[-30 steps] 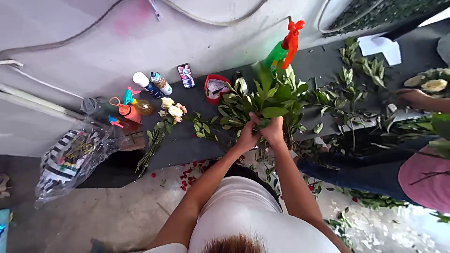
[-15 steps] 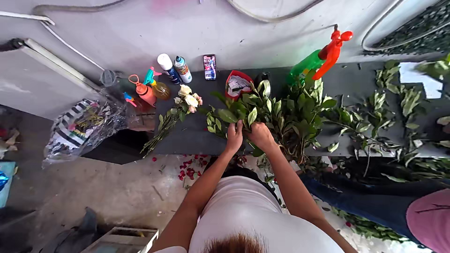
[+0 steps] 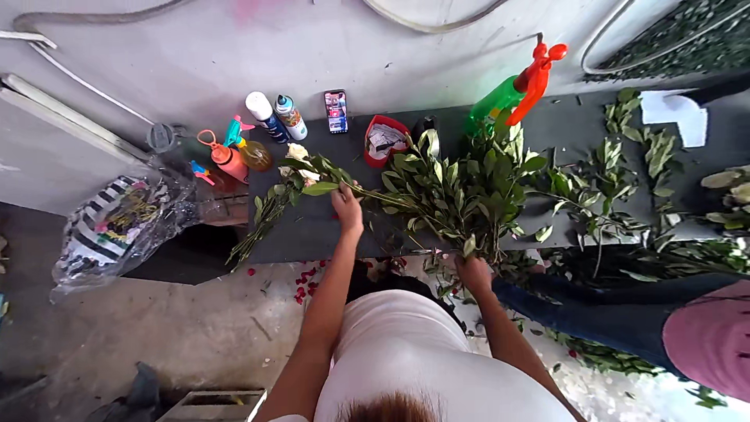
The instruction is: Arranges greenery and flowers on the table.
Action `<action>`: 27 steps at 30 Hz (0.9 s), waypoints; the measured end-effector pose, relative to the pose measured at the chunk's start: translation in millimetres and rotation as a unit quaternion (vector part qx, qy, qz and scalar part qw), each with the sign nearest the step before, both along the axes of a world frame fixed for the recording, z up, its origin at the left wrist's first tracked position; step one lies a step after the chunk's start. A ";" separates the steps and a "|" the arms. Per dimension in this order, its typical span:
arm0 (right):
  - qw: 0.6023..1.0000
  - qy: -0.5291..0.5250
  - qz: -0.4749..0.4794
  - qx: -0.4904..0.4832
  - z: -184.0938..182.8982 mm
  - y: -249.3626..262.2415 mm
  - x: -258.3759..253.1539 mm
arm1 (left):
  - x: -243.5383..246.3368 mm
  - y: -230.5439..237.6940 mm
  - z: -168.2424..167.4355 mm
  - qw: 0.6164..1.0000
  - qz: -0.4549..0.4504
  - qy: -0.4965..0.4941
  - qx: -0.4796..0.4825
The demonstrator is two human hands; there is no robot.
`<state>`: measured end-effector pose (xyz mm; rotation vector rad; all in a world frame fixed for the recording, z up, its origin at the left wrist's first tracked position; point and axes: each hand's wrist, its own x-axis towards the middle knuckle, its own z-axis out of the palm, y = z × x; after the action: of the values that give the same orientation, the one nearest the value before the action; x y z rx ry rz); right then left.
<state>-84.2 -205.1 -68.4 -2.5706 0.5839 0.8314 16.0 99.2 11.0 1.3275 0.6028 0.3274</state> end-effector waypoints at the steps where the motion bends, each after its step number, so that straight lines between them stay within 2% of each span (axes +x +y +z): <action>1: 0.999 0.002 -0.033 -0.011 -1.3 -17.4 -10.7 | 3.9 9.4 -0.3 1.000 -0.011 -0.012 -0.008; 4: 0.992 -0.072 -0.098 -0.031 28.1 -45.7 -15.1 | 6.9 17.0 -2.5 0.997 -0.066 -0.042 -0.017; 7: 0.979 -0.193 -0.073 0.001 87.1 -29.5 17.9 | 6.6 1.9 -1.3 0.991 -0.126 -0.042 -0.029; 11: 0.955 -0.274 0.009 0.111 148.4 32.6 72.7 | 1.2 -32.2 6.2 0.967 -0.251 -0.019 -0.030; 14: 0.907 -0.339 0.043 0.247 161.4 80.6 108.4 | -6.1 -53.7 13.5 0.933 -0.357 -0.017 -0.025; 16: 0.882 -0.342 0.073 0.315 159.0 102.0 127.4 | -11.2 -63.3 15.1 0.916 -0.396 -0.034 -0.052; 18: 0.874 -0.339 0.108 0.332 146.0 114.3 141.7 | -15.8 -67.4 19.1 0.911 -0.402 -0.052 -0.081; 21: 0.870 -0.308 0.127 0.364 130.6 119.5 149.0 | -22.2 -70.7 24.2 0.936 -0.341 -0.038 -0.079; 25: 0.818 -0.315 0.124 0.465 133.8 117.4 142.4 | -14.2 -64.3 9.1 0.960 -0.264 -0.031 -0.092; 27: 0.828 -0.324 0.101 0.446 132.5 108.5 136.4 | -11.6 -58.3 10.0 0.967 -0.229 -0.025 -0.114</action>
<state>52.2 -96.5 64.1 -1.8308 -0.2612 0.1399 4.4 40.9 21.0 1.1901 0.2683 -0.0856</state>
